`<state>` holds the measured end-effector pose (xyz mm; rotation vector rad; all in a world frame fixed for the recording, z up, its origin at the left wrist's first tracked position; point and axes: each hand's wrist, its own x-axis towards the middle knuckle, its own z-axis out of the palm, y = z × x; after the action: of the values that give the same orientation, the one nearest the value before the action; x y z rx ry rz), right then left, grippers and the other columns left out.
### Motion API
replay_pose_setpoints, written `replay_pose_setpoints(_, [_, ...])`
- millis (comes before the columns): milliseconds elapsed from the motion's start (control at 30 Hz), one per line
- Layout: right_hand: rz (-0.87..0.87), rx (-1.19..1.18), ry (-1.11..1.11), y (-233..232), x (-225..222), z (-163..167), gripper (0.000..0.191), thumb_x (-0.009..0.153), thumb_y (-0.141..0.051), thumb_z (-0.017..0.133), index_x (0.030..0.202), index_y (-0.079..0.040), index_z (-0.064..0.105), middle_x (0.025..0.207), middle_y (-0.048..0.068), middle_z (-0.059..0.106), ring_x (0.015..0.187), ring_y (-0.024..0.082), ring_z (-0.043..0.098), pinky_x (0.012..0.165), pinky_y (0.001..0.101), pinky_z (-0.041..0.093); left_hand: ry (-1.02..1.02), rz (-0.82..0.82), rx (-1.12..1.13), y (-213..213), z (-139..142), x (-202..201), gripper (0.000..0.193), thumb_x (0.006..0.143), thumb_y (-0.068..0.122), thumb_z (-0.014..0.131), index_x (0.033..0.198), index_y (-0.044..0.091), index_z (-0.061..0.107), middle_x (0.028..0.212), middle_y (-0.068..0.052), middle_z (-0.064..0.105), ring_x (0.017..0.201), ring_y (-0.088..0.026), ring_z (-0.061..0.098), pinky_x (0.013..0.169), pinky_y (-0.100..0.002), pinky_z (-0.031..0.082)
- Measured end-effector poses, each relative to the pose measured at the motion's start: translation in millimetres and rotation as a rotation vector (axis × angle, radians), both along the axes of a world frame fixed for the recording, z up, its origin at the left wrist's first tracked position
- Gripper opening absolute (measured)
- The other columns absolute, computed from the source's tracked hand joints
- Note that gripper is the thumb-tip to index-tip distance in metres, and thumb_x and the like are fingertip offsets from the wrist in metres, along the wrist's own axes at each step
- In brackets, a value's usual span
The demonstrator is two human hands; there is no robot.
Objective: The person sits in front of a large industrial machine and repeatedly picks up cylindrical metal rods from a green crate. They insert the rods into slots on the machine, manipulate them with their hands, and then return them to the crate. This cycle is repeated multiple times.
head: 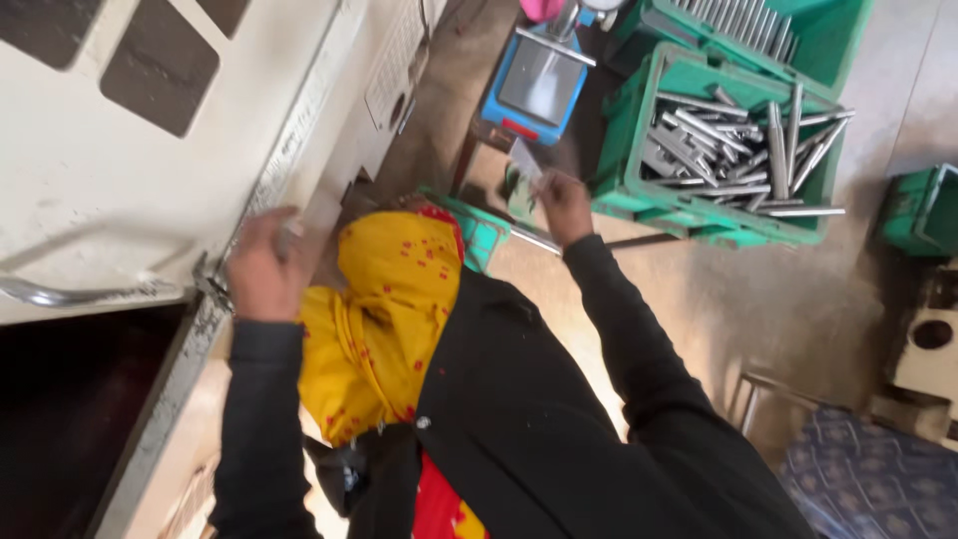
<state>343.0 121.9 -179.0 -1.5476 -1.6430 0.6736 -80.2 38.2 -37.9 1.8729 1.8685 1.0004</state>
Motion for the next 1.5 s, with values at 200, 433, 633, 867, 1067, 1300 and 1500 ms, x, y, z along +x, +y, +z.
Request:
replay_pose_setpoints(200, [-0.120,0.295,0.191,65,-5,59,0.008,0.098,-0.004,0.071,0.105,-0.001,0.069,0.091,0.010,0.074,0.080,0.011,0.069,0.074,0.0265,0.056,0.065,0.133,0.041,-8,-22,-19,0.017,0.103,0.006,0.066,0.119,0.010,0.069,0.120,-0.015,0.065,0.106,-0.039,0.067,0.090,-0.047,0.053])
replay_pose_setpoints(433, [-0.022,0.356,-0.133,117,-9,66,0.020,0.090,-0.001,0.081,0.104,-0.003,0.066,0.083,0.013,0.074,0.076,0.022,0.077,0.070,0.0309,0.059,0.138,0.137,0.114,-12,-31,-21,0.028,0.094,-0.002,0.067,0.119,0.013,0.069,0.126,-0.009,0.065,0.106,-0.033,0.070,0.086,-0.043,0.057])
replay_pose_setpoints(633, [0.045,0.305,-0.180,125,0,57,0.026,0.081,0.001,0.085,0.098,-0.002,0.064,0.082,0.012,0.075,0.076,0.022,0.079,0.068,0.0321,0.061,0.076,0.139,0.121,-13,-40,-22,0.030,0.091,-0.006,0.065,0.115,0.011,0.069,0.123,-0.009,0.066,0.106,-0.030,0.070,0.088,-0.041,0.058])
replay_pose_setpoints(867, [-0.046,0.276,-0.194,116,3,56,0.023,0.080,-0.001,0.085,0.095,-0.001,0.068,0.080,0.013,0.076,0.073,0.021,0.078,0.068,0.0304,0.060,0.026,0.140,0.212,-13,-43,-18,0.029,0.089,-0.009,0.063,0.113,0.007,0.068,0.120,-0.011,0.067,0.111,-0.033,0.070,0.094,-0.041,0.057])
replay_pose_setpoints(1067, [-0.099,0.220,-0.117,119,3,58,0.018,0.081,-0.002,0.083,0.096,-0.002,0.071,0.081,0.011,0.078,0.073,0.020,0.079,0.070,0.0298,0.061,0.014,0.139,0.222,-11,-40,-15,0.027,0.091,-0.009,0.064,0.113,0.006,0.068,0.119,-0.012,0.067,0.111,-0.033,0.069,0.095,-0.041,0.057])
replay_pose_setpoints(1300, [-0.142,0.239,-0.135,137,1,62,0.019,0.080,-0.003,0.084,0.094,-0.002,0.071,0.082,0.010,0.078,0.074,0.020,0.079,0.070,0.0300,0.060,0.011,0.165,0.206,-12,-43,-15,0.027,0.090,-0.009,0.063,0.112,0.007,0.068,0.119,-0.011,0.067,0.110,-0.032,0.070,0.093,-0.040,0.058])
replay_pose_setpoints(1500, [-0.180,0.241,-0.158,153,1,64,0.020,0.078,-0.004,0.086,0.092,-0.002,0.072,0.081,0.011,0.078,0.073,0.020,0.078,0.070,0.0313,0.060,0.012,0.167,0.203,-14,-41,-15,0.029,0.088,-0.009,0.063,0.112,0.007,0.068,0.118,-0.011,0.066,0.109,-0.032,0.069,0.092,-0.041,0.057])
